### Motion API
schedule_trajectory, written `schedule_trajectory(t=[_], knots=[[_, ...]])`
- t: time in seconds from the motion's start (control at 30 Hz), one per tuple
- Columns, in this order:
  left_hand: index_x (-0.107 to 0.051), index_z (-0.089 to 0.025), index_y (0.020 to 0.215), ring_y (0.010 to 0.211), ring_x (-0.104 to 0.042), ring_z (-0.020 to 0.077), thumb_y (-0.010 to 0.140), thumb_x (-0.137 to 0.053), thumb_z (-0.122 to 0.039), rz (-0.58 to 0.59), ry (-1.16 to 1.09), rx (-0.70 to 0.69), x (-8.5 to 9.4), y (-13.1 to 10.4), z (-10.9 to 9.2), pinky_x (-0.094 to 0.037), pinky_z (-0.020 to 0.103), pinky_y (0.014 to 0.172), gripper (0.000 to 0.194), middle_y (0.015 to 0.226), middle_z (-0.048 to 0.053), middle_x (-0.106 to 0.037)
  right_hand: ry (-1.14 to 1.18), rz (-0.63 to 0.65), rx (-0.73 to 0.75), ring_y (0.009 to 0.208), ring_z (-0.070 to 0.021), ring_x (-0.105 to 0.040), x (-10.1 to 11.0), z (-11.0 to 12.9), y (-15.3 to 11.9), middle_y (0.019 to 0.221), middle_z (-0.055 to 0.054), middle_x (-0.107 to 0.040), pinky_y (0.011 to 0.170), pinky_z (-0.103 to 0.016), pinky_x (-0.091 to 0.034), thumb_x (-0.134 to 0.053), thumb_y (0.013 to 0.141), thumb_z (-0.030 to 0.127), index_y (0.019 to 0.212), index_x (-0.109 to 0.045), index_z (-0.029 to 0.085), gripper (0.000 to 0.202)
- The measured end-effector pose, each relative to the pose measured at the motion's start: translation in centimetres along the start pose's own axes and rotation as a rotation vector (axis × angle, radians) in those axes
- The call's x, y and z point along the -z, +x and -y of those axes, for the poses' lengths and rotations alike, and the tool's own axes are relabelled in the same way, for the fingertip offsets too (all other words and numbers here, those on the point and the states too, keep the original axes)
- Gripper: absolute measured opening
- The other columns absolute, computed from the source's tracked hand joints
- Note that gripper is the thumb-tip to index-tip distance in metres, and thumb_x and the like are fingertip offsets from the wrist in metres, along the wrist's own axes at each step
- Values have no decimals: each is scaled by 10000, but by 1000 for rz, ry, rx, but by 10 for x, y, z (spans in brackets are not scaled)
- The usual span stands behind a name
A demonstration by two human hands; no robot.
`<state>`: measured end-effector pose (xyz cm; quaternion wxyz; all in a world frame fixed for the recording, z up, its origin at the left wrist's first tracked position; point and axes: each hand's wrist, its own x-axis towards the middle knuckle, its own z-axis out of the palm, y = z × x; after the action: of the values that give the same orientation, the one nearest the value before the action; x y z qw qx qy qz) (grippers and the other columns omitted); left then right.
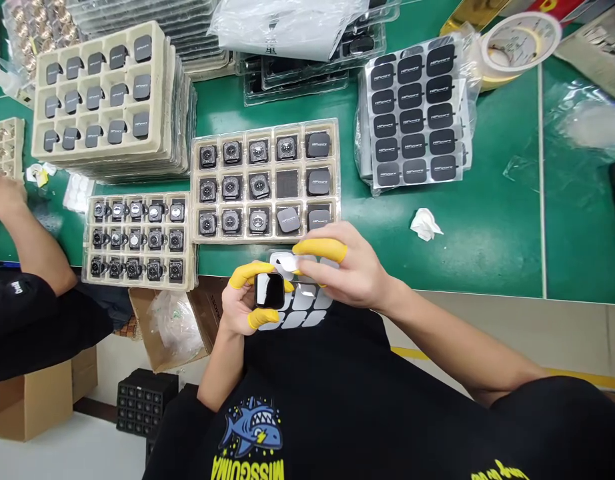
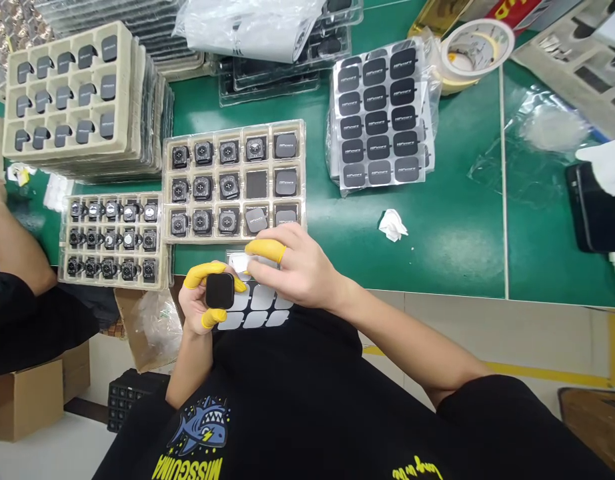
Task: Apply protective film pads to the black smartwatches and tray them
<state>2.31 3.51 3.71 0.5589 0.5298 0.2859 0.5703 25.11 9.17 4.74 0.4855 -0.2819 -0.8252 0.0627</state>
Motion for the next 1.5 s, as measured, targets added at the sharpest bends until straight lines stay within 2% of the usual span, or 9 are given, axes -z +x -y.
schedule_trajectory(t=[0.27, 0.5, 0.6, 0.77, 0.87, 1.07, 1.17, 1.33, 1.5], knots=[[-790, -230, 1303, 730, -786, 191, 831, -966, -597, -101, -35, 54, -4, -5, -11, -613, 274, 672, 624, 907, 76, -833, 30, -4, 135, 995, -208, -778, 14, 10, 0, 1001, -8, -822, 761, -378, -624, -791, 946, 49, 910, -711, 288, 254], [-800, -228, 1258, 729, -753, 184, 814, -968, -618, -191, -11, 87, 4, -11, -14, -619, 278, 685, 614, 830, 57, -801, 65, -16, 245, 989, -212, -785, 20, 13, -4, 954, -9, -808, 746, -362, -660, -788, 932, 63, 805, -718, 289, 269], [-797, -215, 1271, 728, -768, 175, 813, -979, -589, -175, 33, 58, 10, -11, -11, -621, 265, 678, 618, 882, 63, -809, 188, -12, 114, 951, -215, -770, 30, 20, -5, 1000, -31, -803, 726, -368, -652, -781, 960, 104, 875, -742, 299, 216], [-759, -258, 1357, 835, -860, 215, 820, -1006, -487, -24, 95, 12, 16, -6, 4, -677, 283, 736, 634, 1038, 56, -835, 419, 43, -492, 1057, -281, -757, 54, 32, 12, 1187, -78, -791, 877, -477, -648, -752, 1056, 284, 1053, -780, 323, 48], [-743, -244, 1384, 917, -874, 236, 820, -999, -528, 45, 145, 47, 18, -2, 14, -694, 301, 819, 682, 1078, 71, -849, 614, 184, -713, 1086, -286, -742, 59, 29, 34, 1162, -77, -789, 937, -469, -626, -765, 1064, 373, 983, -762, 292, 114], [-725, -241, 1456, 1076, -854, 246, 811, -991, -567, 131, 190, 49, 19, 2, 19, -682, 314, 963, 770, 1251, 105, -848, 729, 429, -766, 1005, -241, -698, 48, 18, 61, 1110, -68, -782, 839, -378, -583, -747, 1067, 388, 901, -736, 248, 217], [-728, -245, 1461, 1105, -855, 255, 815, -982, -585, 155, 210, 66, 21, 1, 17, -686, 321, 977, 773, 1317, 125, -836, 728, 473, -751, 947, -228, -690, 43, 17, 61, 1069, -62, -779, 813, -370, -577, -737, 1065, 368, 895, -715, 239, 215], [-724, -234, 1460, 1030, -869, 270, 766, -1000, -622, 169, 222, 128, 24, -1, 17, -714, 336, 906, 842, 1201, 109, -858, 686, 510, -727, 942, -226, -682, 38, 19, 55, 1051, -52, -758, 801, -373, -580, -714, 1062, 315, 910, -712, 249, 166], [-722, -231, 1450, 1070, -856, 279, 759, -1003, -630, 189, 248, 120, 27, 1, 18, -700, 352, 958, 846, 1215, 112, -843, 640, 509, -726, 964, -240, -686, 36, 21, 49, 1082, -61, -735, 787, -385, -599, -713, 1058, 297, 949, -731, 261, 116]])
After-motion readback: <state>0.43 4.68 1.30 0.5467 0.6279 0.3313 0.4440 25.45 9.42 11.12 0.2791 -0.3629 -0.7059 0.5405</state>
